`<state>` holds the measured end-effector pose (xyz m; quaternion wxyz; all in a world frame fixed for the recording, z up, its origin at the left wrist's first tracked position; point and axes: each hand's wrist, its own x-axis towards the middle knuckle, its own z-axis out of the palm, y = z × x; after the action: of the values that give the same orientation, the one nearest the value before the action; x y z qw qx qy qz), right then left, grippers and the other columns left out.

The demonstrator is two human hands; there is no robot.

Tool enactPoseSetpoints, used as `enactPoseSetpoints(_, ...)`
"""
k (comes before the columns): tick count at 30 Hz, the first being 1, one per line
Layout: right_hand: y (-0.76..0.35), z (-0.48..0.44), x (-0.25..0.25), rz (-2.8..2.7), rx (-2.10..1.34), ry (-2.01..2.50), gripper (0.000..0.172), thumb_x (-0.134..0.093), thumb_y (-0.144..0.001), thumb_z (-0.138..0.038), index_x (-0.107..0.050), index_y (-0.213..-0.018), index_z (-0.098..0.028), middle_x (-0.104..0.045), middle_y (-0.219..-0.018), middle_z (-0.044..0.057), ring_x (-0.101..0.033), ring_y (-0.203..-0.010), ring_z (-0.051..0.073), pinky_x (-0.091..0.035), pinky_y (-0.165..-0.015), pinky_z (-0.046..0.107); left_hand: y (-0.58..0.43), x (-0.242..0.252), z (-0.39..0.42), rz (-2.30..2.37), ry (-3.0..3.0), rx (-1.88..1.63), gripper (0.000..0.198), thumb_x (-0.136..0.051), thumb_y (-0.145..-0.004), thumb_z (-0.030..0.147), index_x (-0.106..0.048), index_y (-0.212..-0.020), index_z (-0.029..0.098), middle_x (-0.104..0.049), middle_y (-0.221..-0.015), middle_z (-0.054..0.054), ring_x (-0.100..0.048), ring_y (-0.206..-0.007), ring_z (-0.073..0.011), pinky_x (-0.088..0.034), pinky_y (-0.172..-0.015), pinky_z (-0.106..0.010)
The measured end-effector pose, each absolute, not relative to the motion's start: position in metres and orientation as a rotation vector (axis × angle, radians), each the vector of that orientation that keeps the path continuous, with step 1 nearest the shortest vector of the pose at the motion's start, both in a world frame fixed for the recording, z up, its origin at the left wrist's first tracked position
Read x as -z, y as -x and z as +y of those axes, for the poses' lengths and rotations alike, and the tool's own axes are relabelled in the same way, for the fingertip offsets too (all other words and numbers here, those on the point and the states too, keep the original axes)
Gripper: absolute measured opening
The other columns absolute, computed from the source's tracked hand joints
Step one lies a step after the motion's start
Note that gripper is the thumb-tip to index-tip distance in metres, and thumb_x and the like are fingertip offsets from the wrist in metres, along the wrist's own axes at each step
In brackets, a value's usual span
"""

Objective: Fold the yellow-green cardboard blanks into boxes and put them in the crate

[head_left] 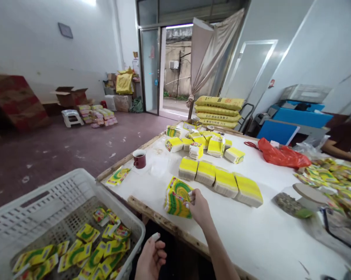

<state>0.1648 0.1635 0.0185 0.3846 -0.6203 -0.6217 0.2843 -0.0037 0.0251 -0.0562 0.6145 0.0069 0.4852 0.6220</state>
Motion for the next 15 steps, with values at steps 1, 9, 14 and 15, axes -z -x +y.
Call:
enactPoseSetpoints(1,-0.165,0.161,-0.02,-1.552,-0.753,1.549,0.022,-0.06,-0.065,-0.02,-0.043,-0.079,-0.026,-0.053,-0.066,-0.005,-0.056,-0.06,0.019,-0.045,-0.062,0.03,0.004,0.057,0.025,1.112,-0.059,-1.43,0.049,-0.086,-0.066,0.043,-0.069,-0.104,0.017,-0.07,-0.07,-0.003,-0.063,-0.054,-0.0156,-0.048,-0.051,-0.025)
enactPoseSetpoints(9,-0.156,0.093,-0.021,-1.711,-1.166,1.082,0.018,-0.055,-0.065,-0.01,-0.049,-0.076,-0.022,-0.05,-0.068,-0.006,-0.042,-0.062,0.012,-0.031,-0.057,0.023,0.0,0.03,0.03,1.098,-0.427,-1.579,0.056,-0.08,-0.066,0.066,-0.076,-0.1,0.022,-0.077,-0.1,-0.014,-0.072,-0.103,-0.034,-0.06,-0.083,-0.041)
enactPoseSetpoints(14,-0.144,0.06,-0.011,-1.549,-1.378,1.01,0.021,-0.062,-0.068,-0.012,-0.05,-0.082,-0.022,-0.053,-0.076,-0.003,-0.044,-0.068,0.013,-0.034,-0.061,0.024,0.0,0.017,0.02,1.304,-0.659,-1.742,0.061,-0.08,-0.065,0.068,-0.078,-0.108,0.025,-0.074,-0.122,-0.011,-0.057,-0.132,-0.0401,-0.055,-0.104,-0.042)
enactPoseSetpoints(15,-0.145,0.058,-0.011,-1.506,-1.455,0.954,0.022,-0.066,-0.069,-0.014,-0.051,-0.084,-0.021,-0.054,-0.078,-0.003,-0.046,-0.07,0.013,-0.036,-0.063,0.025,0.002,0.016,0.017,1.284,-0.653,-1.69,0.061,-0.082,-0.061,0.066,-0.078,-0.107,0.026,-0.075,-0.122,-0.012,-0.056,-0.133,-0.0416,-0.056,-0.104,-0.044)
